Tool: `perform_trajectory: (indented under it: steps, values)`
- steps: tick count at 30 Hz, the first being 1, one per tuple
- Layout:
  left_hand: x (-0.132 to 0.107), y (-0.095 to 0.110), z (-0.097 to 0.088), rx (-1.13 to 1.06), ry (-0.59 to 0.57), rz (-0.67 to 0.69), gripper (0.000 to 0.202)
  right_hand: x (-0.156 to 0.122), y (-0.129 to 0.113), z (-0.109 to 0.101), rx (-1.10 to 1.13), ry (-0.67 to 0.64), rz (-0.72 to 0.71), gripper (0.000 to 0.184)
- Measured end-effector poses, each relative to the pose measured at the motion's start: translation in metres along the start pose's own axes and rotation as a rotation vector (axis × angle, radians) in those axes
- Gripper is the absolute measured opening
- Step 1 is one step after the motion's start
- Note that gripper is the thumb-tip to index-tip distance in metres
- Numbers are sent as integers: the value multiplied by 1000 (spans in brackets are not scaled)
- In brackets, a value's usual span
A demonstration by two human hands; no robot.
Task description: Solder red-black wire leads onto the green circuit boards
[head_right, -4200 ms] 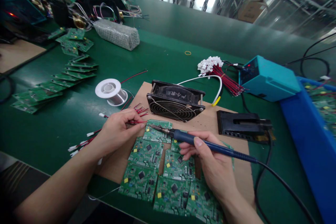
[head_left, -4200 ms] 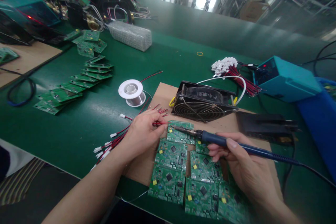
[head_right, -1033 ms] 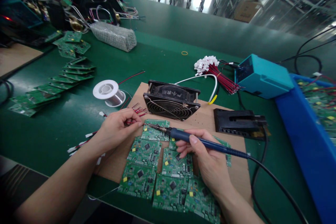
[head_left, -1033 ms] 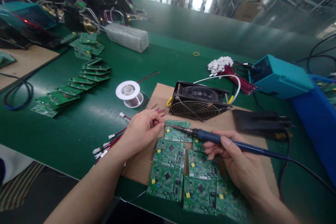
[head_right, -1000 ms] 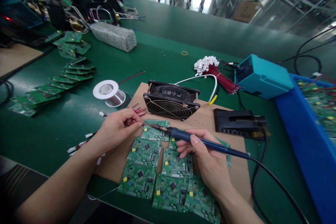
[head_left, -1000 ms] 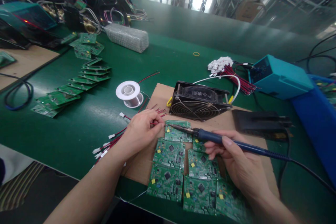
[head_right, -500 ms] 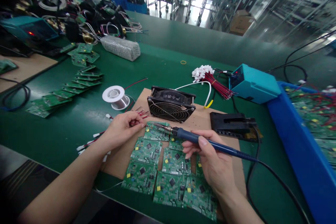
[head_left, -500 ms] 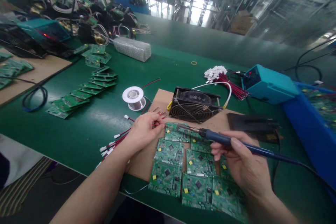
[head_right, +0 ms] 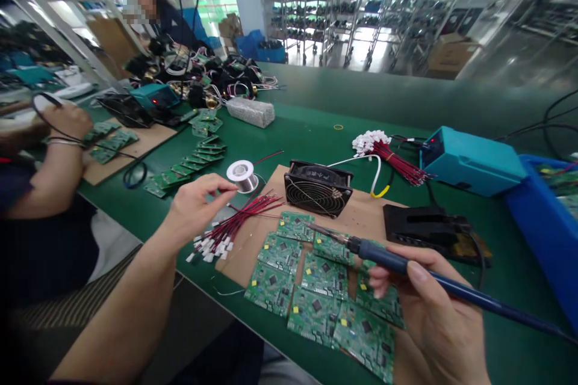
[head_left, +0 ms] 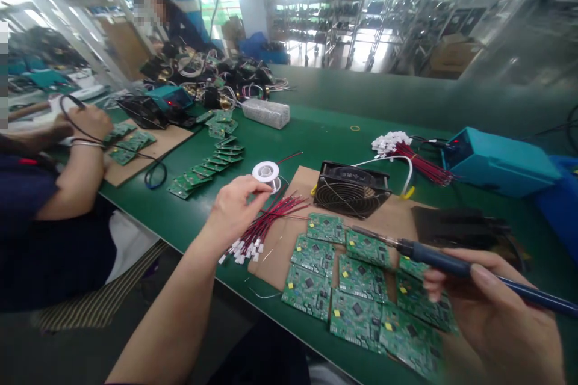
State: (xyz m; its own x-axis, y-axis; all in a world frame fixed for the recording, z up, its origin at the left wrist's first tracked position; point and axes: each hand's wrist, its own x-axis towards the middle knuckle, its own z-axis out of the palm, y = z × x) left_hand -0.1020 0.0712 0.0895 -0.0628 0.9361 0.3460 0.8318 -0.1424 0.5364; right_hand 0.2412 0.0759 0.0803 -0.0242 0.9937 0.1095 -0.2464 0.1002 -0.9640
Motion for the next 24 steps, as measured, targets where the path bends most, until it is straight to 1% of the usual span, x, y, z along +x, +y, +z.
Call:
perform_trajectory:
  steps: [1,3,5,6,8,11,14,16,17,19,22,24]
  values:
    - [-4,-5,-9,73,-34,-66,17,0,1,0,3,2,7,22]
    - [-15,-16,-20,223,-186,-190,19,-1,2,-1,13,5,34,21]
    - [-26,-27,-22,321,-310,-258,20,-3,4,-3,24,16,66,20]
    - [-31,-31,-21,347,-339,-270,20,-3,5,-5,29,20,75,19]
    - [-38,-38,-15,372,-355,-279,18,-4,7,-9,34,20,87,19]
    - [-41,-45,-6,404,-363,-295,16,-6,9,-11,46,-2,89,19]
    - [-38,-45,-2,419,-368,-298,17,-7,10,-12,70,1,76,17]
    - [-37,-41,-5,429,-362,-289,19,-8,11,-14,79,-12,77,16]
    - [-38,-38,-11,437,-356,-282,19,-8,12,-15,81,-20,78,15]
    - [-43,-32,-29,464,-322,-270,20,-9,14,-18,85,-36,81,15]
    - [-60,-24,-69,505,-242,-286,21,-8,15,-20,82,-42,80,15]
    - [-75,-20,-94,451,-281,-346,22,-7,13,-18,79,-41,71,16]
